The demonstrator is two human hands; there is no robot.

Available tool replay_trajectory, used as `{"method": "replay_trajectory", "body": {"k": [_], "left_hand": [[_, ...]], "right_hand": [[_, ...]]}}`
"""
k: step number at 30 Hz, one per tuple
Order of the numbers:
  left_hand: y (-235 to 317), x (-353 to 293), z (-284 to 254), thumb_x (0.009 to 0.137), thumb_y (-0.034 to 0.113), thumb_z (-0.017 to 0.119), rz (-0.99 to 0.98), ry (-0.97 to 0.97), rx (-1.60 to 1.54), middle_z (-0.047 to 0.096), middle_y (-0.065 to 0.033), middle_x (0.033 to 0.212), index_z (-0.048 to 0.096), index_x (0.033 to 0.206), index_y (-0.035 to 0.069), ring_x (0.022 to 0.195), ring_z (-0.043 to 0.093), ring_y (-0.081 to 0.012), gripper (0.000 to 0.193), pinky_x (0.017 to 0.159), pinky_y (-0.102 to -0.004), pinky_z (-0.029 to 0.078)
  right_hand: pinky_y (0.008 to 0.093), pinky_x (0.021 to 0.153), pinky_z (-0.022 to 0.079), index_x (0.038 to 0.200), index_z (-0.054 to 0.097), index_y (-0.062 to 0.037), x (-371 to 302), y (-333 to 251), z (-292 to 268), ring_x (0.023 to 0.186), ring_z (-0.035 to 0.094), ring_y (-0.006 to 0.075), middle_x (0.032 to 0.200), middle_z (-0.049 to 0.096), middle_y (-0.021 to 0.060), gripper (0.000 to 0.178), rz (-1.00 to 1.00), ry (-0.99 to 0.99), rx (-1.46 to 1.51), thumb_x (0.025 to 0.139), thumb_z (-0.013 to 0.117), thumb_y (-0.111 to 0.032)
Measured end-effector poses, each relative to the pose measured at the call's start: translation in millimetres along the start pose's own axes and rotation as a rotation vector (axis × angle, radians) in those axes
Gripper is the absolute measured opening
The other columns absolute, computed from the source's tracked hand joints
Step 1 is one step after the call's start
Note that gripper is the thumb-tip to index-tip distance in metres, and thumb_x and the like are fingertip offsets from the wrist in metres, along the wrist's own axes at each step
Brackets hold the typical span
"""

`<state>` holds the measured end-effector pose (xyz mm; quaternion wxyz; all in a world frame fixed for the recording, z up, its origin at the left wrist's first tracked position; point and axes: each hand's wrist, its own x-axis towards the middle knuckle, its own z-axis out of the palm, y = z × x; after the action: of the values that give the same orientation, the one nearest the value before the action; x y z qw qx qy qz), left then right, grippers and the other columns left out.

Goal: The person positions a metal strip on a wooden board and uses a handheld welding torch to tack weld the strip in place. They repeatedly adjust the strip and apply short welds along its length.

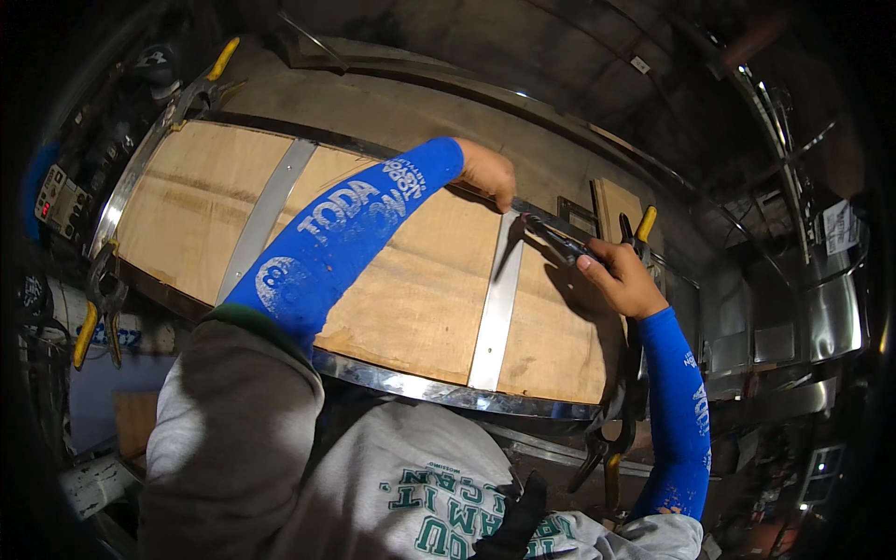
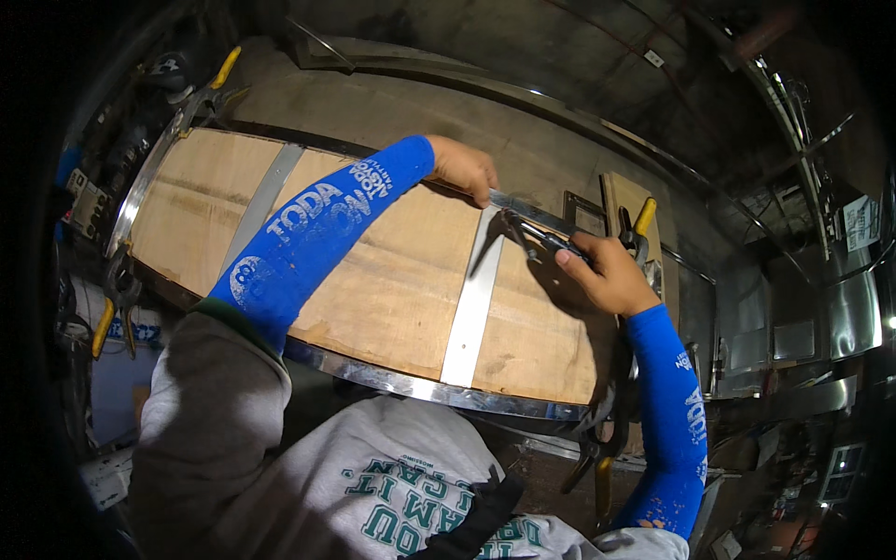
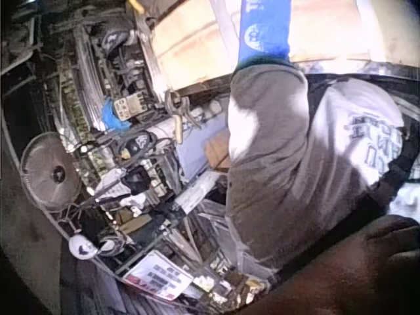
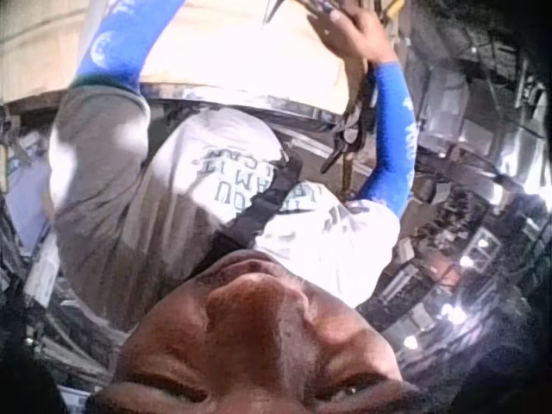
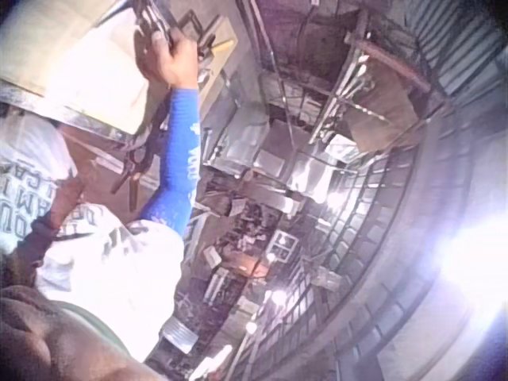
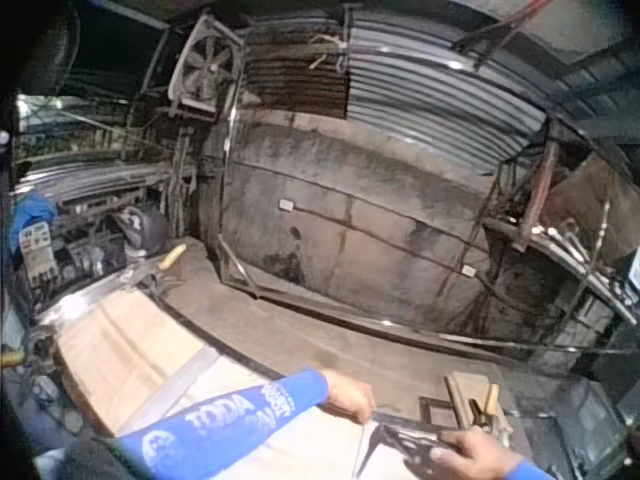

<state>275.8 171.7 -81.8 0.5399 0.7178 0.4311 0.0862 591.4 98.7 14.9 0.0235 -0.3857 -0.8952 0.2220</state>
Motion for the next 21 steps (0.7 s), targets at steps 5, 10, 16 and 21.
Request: {"method": "replay_trajectory", "body": {"k": [5,10,16,21], "left_hand": [[21.1,-14.5,10.7,0.089,0.053,0.077,-0.054,0.093,-0.234,0.068,-0.0051,0.077,0.079,0.101,0.004,0.073,0.062,-0.0159,0.05,0.064,-0.0338,0.047],[14.1,-13.5,1.3,0.075,0.078,0.081,0.113,-0.023,0.166,0.073,-0.0084,0.082,0.08,0.102,0.001,0.078,0.068,-0.0203,0.081,0.071,-0.0348,0.053],[16.4,-16.6,3.4,0.075,0.073,0.084,0.151,0.034,0.324,0.078,-0.0127,0.091,0.081,0.102,0.0,0.085,0.072,-0.0238,0.078,0.072,-0.0361,0.054],[6.2,-5.3,5.4,0.076,0.069,0.084,0.177,0.079,0.291,0.078,-0.0136,0.096,0.08,0.108,0.0,0.087,0.072,-0.0241,0.076,0.073,-0.036,0.053]], "right_hand": [[0.0343,0.058,0.038,0.084,0.06,0.0007,-3.9,7.3,4.2,0.064,0.047,0.012,0.065,0.051,0.0046,0.046,0.14,-0.02,0.155,0.107,0.059,-0.04],[0.0337,0.058,0.037,0.082,0.058,-0.0012,-5.4,-7.8,9.1,0.063,0.045,0.0111,0.065,0.05,0.0018,0.047,0.182,0.005,0.218,0.108,0.058,-0.041],[0.0337,0.058,0.037,0.086,0.06,-0.0005,-3.3,-7.2,9.9,0.063,0.045,0.0105,0.064,0.049,0.0002,0.046,0.181,0.002,0.132,0.109,0.057,-0.04],[0.0333,0.059,0.04,0.09,0.065,0.0002,-2.9,-4.3,12.8,0.063,0.048,0.0123,0.066,0.052,0.0016,0.05,0.222,0.004,0.214,0.108,0.059,-0.046]]}}
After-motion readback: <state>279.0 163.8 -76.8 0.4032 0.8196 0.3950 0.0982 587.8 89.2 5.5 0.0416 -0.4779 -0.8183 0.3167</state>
